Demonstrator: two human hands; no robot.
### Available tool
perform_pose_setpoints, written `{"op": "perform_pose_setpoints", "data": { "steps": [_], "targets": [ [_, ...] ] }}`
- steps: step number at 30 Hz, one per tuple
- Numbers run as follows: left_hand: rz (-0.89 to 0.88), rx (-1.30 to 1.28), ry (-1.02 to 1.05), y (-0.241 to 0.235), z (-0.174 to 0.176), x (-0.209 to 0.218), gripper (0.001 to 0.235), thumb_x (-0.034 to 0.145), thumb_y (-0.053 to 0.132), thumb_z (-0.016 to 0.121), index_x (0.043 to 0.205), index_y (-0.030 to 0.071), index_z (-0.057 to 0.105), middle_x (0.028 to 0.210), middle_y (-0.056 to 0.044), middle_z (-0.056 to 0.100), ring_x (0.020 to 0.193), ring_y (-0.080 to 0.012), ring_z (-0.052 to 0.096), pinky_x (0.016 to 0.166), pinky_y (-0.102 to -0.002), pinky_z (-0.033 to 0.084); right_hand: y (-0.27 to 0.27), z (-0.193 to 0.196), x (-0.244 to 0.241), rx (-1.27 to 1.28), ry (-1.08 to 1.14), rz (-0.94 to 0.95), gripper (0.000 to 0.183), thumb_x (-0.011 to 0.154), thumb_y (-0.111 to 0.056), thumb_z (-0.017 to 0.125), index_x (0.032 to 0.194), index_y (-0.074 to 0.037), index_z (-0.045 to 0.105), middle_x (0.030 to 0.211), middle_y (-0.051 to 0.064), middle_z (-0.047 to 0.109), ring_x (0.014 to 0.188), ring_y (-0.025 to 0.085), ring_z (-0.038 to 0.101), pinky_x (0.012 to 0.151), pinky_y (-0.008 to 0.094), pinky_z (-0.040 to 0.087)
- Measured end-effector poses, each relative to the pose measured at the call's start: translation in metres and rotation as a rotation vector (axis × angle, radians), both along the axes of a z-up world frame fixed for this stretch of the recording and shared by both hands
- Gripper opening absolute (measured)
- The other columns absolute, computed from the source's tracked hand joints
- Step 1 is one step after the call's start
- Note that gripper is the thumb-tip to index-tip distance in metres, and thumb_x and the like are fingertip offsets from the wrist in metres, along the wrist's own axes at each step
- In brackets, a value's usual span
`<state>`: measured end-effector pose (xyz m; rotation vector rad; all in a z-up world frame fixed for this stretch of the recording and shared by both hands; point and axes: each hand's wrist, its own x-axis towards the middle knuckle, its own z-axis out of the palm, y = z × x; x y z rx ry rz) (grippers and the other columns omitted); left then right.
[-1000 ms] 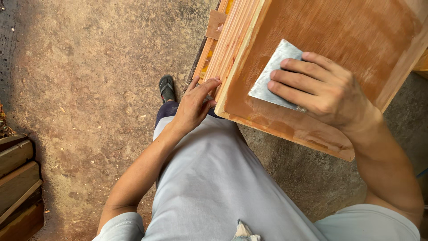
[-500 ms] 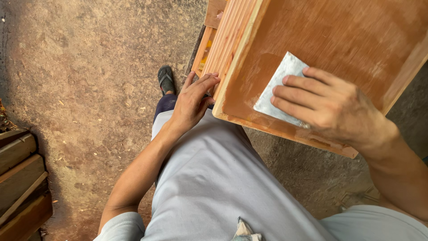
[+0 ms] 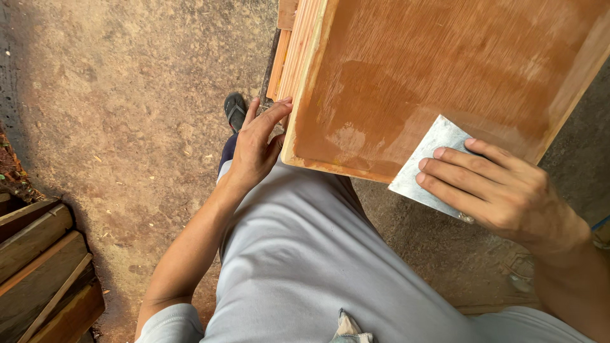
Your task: The person applies a dark wood stain to a wooden board using a putty knife to scoop the stain and a sanding block to spread it evenly across the surface. The person repeatedly scoops stain from a can and rubs it into the wood, working on different sections of the board.
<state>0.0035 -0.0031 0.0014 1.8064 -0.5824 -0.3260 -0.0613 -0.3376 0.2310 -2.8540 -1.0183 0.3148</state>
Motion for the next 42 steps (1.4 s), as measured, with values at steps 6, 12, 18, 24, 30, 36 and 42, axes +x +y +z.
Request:
{"op": "perform_pose_setpoints", "data": {
  "steps": [6,12,18,24,30,36,42],
  "targets": [
    [0.002,-0.007,-0.017,0.000,-0.001,-0.001,0.062,0.086,-0.014,0.066,0.143,0.007,0.052,0.147,-0.016,0.061,0.144,-0.0320,0.054,0.128,-0.061,0.023,0.029,-0.035,0.025,0.140,-0.207,0.133,0.025,0.093,-0.016,0.075,0.118,-0.022,0.078,0.125,-0.001,0.076,0.120,0.018,0.068,0.107,0.042,0.055],
    [0.002,0.005,-0.021,0.000,0.002,-0.001,0.062,0.085,-0.013,0.067,0.143,0.006,0.052,0.146,-0.016,0.061,0.143,-0.0322,0.054,0.127,-0.061,0.022,0.039,-0.061,0.048,0.195,-0.184,0.218,0.025,0.097,-0.017,0.071,0.121,-0.019,0.077,0.128,-0.002,0.074,0.122,0.017,0.066,0.111,0.045,0.052],
    [0.025,0.006,-0.020,0.000,0.000,-0.005,0.059,0.090,-0.009,0.069,0.144,0.009,0.052,0.148,-0.014,0.061,0.143,-0.0310,0.054,0.128,-0.062,0.022,0.034,-0.061,0.027,0.157,-0.058,0.123,0.028,0.093,-0.013,0.070,0.119,-0.020,0.077,0.128,0.000,0.074,0.123,0.019,0.066,0.112,0.047,0.052],
    [0.012,-0.026,-0.002,0.000,0.000,-0.001,0.058,0.092,-0.002,0.073,0.145,0.009,0.051,0.148,-0.015,0.060,0.143,-0.0319,0.053,0.127,-0.062,0.023,0.025,-0.024,0.021,0.083,0.023,0.110,0.026,0.089,-0.014,0.071,0.113,-0.022,0.077,0.123,-0.001,0.075,0.119,0.019,0.067,0.109,0.045,0.053],
    [0.009,-0.021,-0.004,-0.001,0.001,-0.003,0.059,0.092,-0.007,0.068,0.145,0.009,0.051,0.149,-0.015,0.059,0.144,-0.0317,0.053,0.128,-0.061,0.023,0.053,-0.023,0.054,0.123,-0.096,0.171,0.023,0.094,-0.016,0.068,0.114,-0.017,0.078,0.122,0.002,0.076,0.119,0.021,0.067,0.105,0.044,0.055],
    [0.022,-0.006,0.017,-0.002,0.002,-0.004,0.060,0.090,-0.009,0.068,0.145,0.009,0.052,0.149,-0.015,0.059,0.144,-0.0316,0.054,0.128,-0.061,0.021,0.081,-0.012,0.078,0.113,-0.063,0.205,0.024,0.090,-0.015,0.064,0.108,-0.010,0.079,0.119,0.005,0.076,0.116,0.023,0.069,0.101,0.044,0.055],
    [0.033,0.012,0.037,-0.003,0.002,-0.005,0.062,0.087,-0.013,0.066,0.143,0.009,0.053,0.150,-0.014,0.059,0.144,-0.0323,0.054,0.128,-0.061,0.020,0.065,-0.008,0.054,0.071,-0.015,0.178,0.022,0.089,-0.016,0.065,0.104,-0.010,0.079,0.116,0.004,0.077,0.113,0.021,0.070,0.101,0.043,0.055]
  ]
}}
